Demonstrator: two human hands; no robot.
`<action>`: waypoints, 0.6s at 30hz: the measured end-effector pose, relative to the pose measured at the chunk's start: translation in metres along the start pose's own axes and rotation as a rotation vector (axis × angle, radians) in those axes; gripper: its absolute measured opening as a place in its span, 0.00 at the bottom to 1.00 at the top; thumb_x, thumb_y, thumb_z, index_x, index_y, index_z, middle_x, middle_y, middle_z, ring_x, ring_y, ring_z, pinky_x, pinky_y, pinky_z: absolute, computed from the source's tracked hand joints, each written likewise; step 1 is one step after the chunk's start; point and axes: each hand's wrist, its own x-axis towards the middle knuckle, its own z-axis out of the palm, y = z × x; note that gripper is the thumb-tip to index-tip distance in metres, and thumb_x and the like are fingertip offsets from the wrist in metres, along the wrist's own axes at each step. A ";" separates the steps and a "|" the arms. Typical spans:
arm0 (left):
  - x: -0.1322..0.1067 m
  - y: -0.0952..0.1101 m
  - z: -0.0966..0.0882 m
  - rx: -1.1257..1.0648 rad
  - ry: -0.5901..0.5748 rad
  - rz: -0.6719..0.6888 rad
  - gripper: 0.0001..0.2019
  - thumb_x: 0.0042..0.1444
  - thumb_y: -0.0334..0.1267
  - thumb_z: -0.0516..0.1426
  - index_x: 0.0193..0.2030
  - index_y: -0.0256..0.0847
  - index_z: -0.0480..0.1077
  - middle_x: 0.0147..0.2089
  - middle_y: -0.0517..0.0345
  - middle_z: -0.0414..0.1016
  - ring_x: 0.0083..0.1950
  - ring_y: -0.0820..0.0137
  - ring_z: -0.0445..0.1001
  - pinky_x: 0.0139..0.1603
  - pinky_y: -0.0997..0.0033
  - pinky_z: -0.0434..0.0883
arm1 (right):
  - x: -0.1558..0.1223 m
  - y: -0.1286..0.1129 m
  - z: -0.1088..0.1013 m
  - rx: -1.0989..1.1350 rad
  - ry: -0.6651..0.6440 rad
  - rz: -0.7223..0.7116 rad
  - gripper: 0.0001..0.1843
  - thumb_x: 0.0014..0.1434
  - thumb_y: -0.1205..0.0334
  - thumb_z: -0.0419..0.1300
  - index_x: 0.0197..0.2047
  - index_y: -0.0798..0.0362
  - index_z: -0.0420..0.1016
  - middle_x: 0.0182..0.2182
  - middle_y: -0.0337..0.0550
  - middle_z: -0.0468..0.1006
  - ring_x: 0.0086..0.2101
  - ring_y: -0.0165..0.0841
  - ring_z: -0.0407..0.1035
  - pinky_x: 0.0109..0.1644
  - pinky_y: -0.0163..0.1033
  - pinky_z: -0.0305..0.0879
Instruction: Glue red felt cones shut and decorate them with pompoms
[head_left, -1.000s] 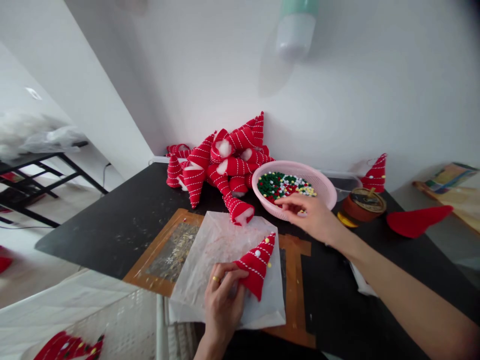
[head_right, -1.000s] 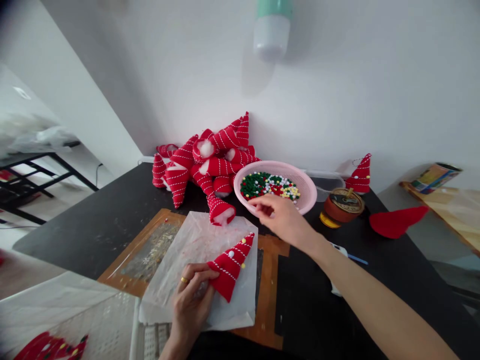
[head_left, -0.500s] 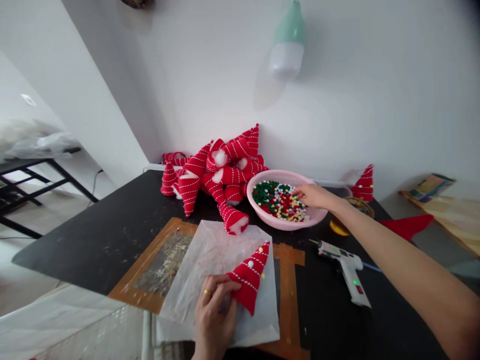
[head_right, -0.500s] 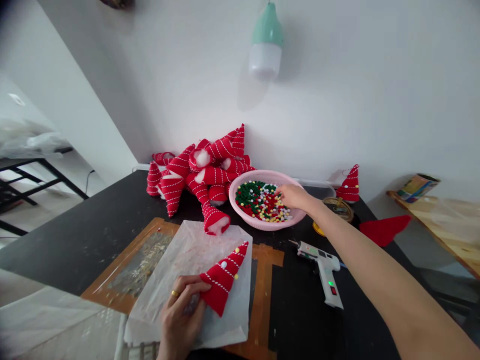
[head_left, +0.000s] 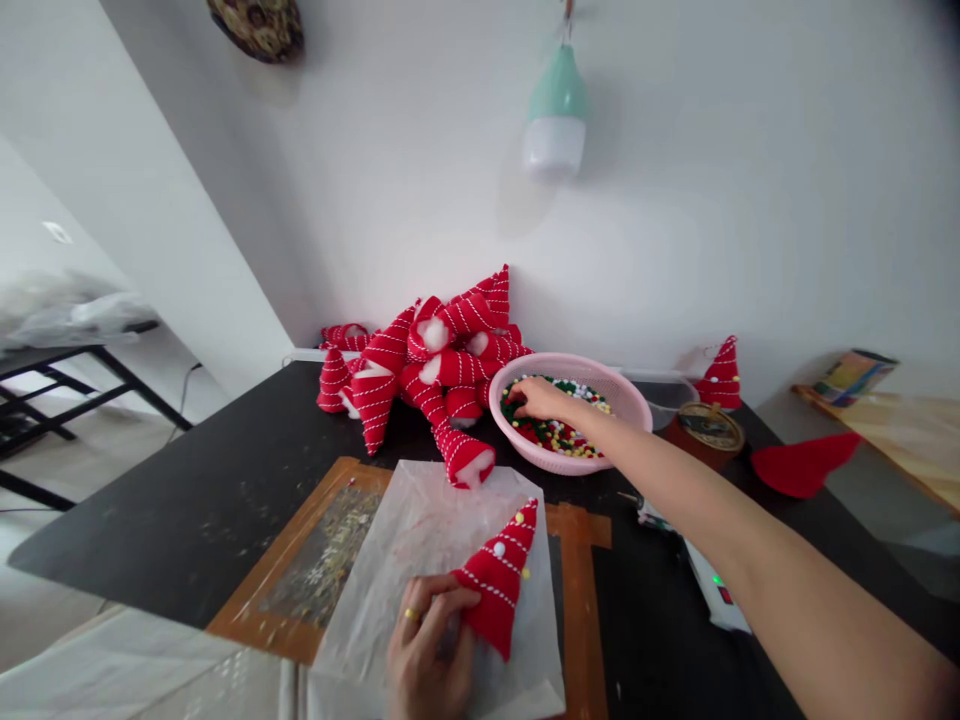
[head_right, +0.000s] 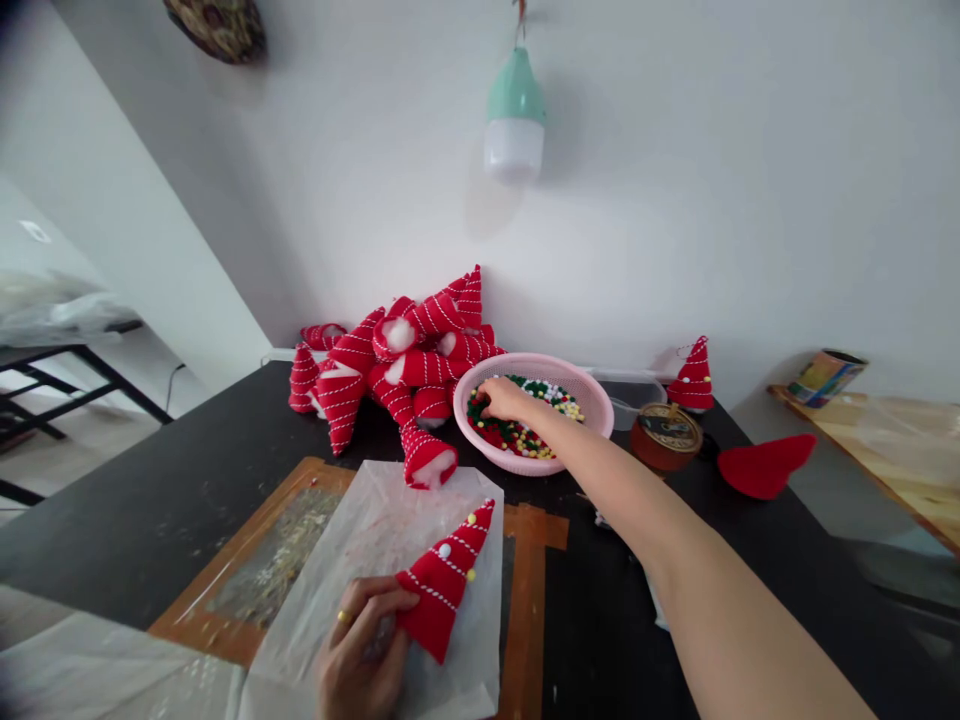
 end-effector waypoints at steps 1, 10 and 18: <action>0.000 -0.001 0.000 -0.001 0.002 0.006 0.11 0.59 0.26 0.54 0.37 0.44 0.76 0.39 0.55 0.75 0.40 0.67 0.75 0.40 0.71 0.74 | 0.001 -0.001 0.002 0.011 -0.001 0.011 0.18 0.68 0.55 0.62 0.58 0.53 0.73 0.55 0.47 0.75 0.49 0.43 0.74 0.51 0.51 0.75; -0.004 -0.001 -0.002 -0.011 -0.025 -0.026 0.11 0.59 0.26 0.54 0.37 0.44 0.76 0.40 0.55 0.74 0.41 0.67 0.75 0.40 0.70 0.74 | -0.021 0.020 -0.013 0.098 0.055 0.160 0.07 0.67 0.64 0.63 0.45 0.54 0.81 0.42 0.45 0.84 0.36 0.35 0.78 0.43 0.41 0.75; -0.001 0.002 -0.002 -0.011 -0.017 -0.026 0.11 0.59 0.26 0.55 0.37 0.44 0.76 0.40 0.56 0.74 0.41 0.67 0.75 0.41 0.70 0.74 | -0.074 -0.013 -0.023 0.303 0.262 0.169 0.11 0.61 0.67 0.62 0.44 0.51 0.84 0.38 0.44 0.86 0.33 0.35 0.79 0.40 0.39 0.74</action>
